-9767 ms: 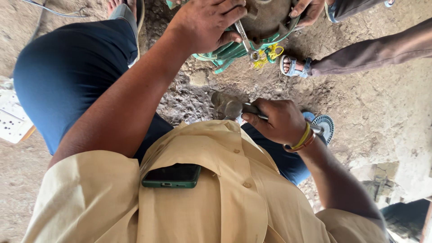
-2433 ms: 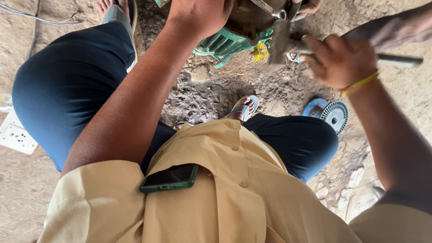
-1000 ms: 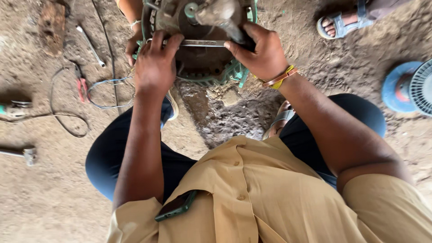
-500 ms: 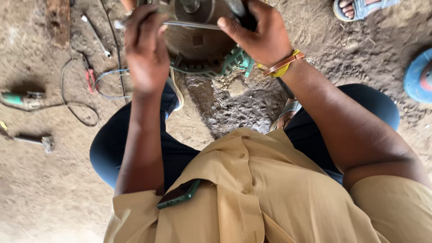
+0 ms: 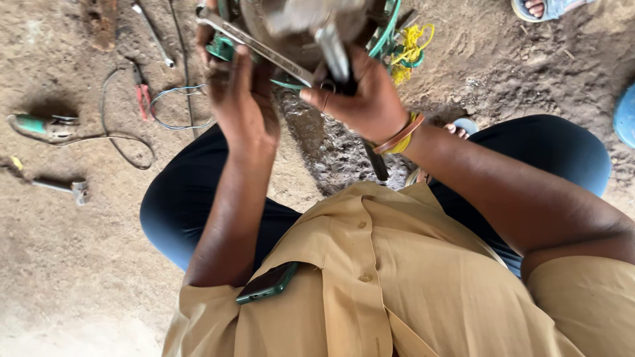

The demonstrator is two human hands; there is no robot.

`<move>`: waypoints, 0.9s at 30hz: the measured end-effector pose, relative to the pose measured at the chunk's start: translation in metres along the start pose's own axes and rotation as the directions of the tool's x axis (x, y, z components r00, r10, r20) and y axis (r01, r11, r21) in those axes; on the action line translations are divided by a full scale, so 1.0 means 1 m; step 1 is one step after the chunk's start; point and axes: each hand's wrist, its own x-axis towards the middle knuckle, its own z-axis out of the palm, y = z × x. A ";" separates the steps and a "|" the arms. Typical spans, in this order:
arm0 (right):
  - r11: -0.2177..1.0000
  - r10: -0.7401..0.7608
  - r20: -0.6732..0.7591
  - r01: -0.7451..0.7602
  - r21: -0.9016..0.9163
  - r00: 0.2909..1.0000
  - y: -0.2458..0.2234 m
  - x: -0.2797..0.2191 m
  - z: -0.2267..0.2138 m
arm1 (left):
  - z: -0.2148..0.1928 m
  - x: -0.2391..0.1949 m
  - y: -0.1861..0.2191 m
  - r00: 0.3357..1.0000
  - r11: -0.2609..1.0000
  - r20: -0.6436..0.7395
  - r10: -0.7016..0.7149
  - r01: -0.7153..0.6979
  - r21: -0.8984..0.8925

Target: The person disassembles an electric motor on a workshop floor using a wrench and a hammer. They loosen bolts with a wrench, tap components with a hammer to separate the casing, and remove the internal rotor.

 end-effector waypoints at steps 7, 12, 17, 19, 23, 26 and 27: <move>0.925 -0.251 0.116 0.273 -0.264 0.961 0.006 -0.016 0.019 | 0.005 -0.024 0.014 0.953 0.961 -0.196 -0.231 0.255 0.111; 0.929 -0.173 0.169 0.218 -0.300 0.970 0.019 -0.014 -0.007 | -0.026 -0.018 0.063 0.945 0.770 -0.094 -0.314 0.312 0.557; 0.963 -0.170 0.100 0.187 -0.196 0.980 0.024 0.006 -0.046 | -0.039 -0.003 0.098 0.922 0.390 -0.188 -0.337 0.319 0.864; 0.969 -0.096 0.047 0.104 -0.226 0.994 0.017 0.010 -0.055 | -0.038 0.007 0.109 0.916 0.316 -0.176 -0.361 0.298 0.901; 0.975 0.018 -0.006 -0.019 -0.221 1.000 0.002 0.012 -0.062 | -0.037 0.025 0.129 0.896 0.233 -0.188 -0.402 0.299 0.925; 0.961 0.082 -0.012 -0.082 -0.263 0.997 0.000 0.012 -0.061 | -0.038 0.039 0.144 0.875 0.163 -0.207 -0.437 0.303 0.939; 0.955 0.059 -0.016 -0.061 -0.290 0.998 0.001 0.011 -0.061 | -0.039 0.043 0.148 0.875 0.143 -0.206 -0.439 0.294 0.945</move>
